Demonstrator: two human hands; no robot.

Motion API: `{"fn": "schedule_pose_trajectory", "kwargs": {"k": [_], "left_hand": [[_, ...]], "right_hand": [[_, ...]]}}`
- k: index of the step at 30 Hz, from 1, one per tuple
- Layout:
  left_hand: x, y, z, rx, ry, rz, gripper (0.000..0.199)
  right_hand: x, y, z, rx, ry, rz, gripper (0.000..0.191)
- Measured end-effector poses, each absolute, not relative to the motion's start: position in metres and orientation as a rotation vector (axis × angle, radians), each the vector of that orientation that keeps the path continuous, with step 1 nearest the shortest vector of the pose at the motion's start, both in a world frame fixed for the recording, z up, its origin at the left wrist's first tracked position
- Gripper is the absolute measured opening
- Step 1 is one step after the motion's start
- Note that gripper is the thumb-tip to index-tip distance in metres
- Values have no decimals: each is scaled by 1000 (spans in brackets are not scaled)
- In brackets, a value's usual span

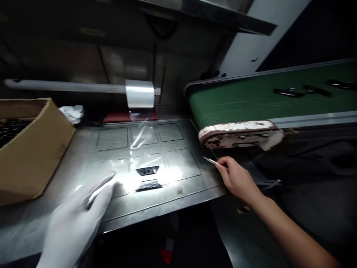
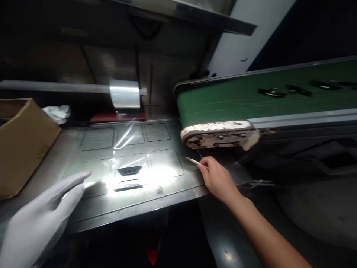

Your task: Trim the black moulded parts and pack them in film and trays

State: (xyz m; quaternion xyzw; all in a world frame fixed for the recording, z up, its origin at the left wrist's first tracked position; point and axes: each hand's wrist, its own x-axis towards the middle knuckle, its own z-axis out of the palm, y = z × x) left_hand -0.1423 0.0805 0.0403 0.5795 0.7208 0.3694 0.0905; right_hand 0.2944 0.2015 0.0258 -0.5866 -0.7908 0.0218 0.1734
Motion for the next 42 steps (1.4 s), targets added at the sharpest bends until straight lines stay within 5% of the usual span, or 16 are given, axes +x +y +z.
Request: {"fn": "schedule_pose_trajectory", "kwargs": {"k": [6,9,16,32,42], "left_hand": [[-135,136,55,2145,1788,791,23],[-130,145,50,2281,1738,711,9],[-130,144,42,2318,1763,647,10],[-130,139,47,2301,1710,713,15],[-75,134,70,2742,1541,240,29]], "right_hand": [[204,188,67,-1192,-2533,483,15],[154,204,83,-905,-2723,394,25],[99,226,85,-694,-3037,271,35],[282,219,73,-1191,-2776,146,31],[230,216,11,-1198,-2279,121,35]]}}
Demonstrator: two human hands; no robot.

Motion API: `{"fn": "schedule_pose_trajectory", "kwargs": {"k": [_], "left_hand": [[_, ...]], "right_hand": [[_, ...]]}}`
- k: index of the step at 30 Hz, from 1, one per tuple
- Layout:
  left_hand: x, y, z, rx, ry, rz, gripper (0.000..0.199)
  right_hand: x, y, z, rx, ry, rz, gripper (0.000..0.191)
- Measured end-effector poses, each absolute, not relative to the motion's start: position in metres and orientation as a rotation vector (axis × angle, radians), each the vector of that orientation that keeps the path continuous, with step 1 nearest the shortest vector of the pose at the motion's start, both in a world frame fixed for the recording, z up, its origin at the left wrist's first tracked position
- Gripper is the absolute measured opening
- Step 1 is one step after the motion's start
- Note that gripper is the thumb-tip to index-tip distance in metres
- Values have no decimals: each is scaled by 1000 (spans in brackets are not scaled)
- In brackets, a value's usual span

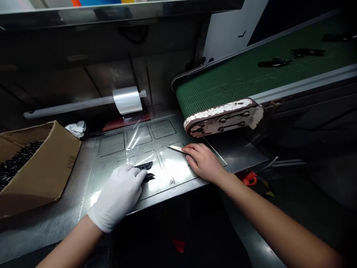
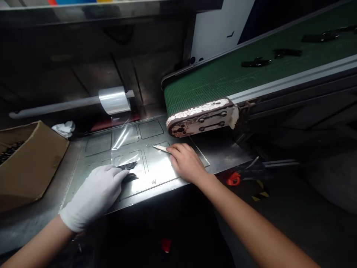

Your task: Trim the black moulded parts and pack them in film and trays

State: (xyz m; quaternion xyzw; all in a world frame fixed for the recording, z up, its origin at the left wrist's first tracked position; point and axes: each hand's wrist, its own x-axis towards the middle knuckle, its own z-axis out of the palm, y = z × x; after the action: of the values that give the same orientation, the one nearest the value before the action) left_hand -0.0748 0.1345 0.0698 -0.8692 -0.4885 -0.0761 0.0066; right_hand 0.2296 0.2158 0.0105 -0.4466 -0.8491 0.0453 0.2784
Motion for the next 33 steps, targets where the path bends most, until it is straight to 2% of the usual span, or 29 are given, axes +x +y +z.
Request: {"fn": "schedule_pose_trajectory", "kwargs": {"k": [5,7,9,10,12,14,16,20,21,24,26,29,33], "left_hand": [[-77,118,61,-2592,-1555,-519,21],[-77,97,58,-2466,-1608,-761,18],[-72,70,51,-2321,-1699,-1148,17],[-68,56,45,-2239,-1749,-1360,21],[-58,31,29,-2053,-1836,-1667,29],[-50,9,9,-1872,-1941,-1730,29],[-47,-11,-9,-1753,-2156,-1779,24],[-54,-56,-26,-1516,-2739,-1963,33],[-56,-67,-29,-1440,-2861,-1966,32],[-66,-96,-45,-1140,-3180,-2026,13],[-80,-115,-64,-832,-3325,-2073,20],[-126,-152,-96,-231,-3375,-2021,25],[-228,-212,-124,393,-3197,-1728,30]], "right_hand": [[238,213,14,-1120,-2146,185,31],[234,197,19,-1106,-2047,186,30],[217,168,23,-1085,-1941,299,28],[204,149,23,-1064,-1895,478,27],[171,108,20,-981,-1741,1153,28],[138,72,11,-875,-1475,1830,37],[114,46,-4,-871,-1266,2138,43],[99,22,-37,-1060,-1366,2122,41],[97,20,-44,-1084,-1503,2092,39],[84,17,-66,-1022,-2004,2006,33],[70,12,-78,-950,-2236,1971,34],[54,2,-96,-874,-2437,1874,39],[48,4,-118,-813,-2616,1711,42]]}}
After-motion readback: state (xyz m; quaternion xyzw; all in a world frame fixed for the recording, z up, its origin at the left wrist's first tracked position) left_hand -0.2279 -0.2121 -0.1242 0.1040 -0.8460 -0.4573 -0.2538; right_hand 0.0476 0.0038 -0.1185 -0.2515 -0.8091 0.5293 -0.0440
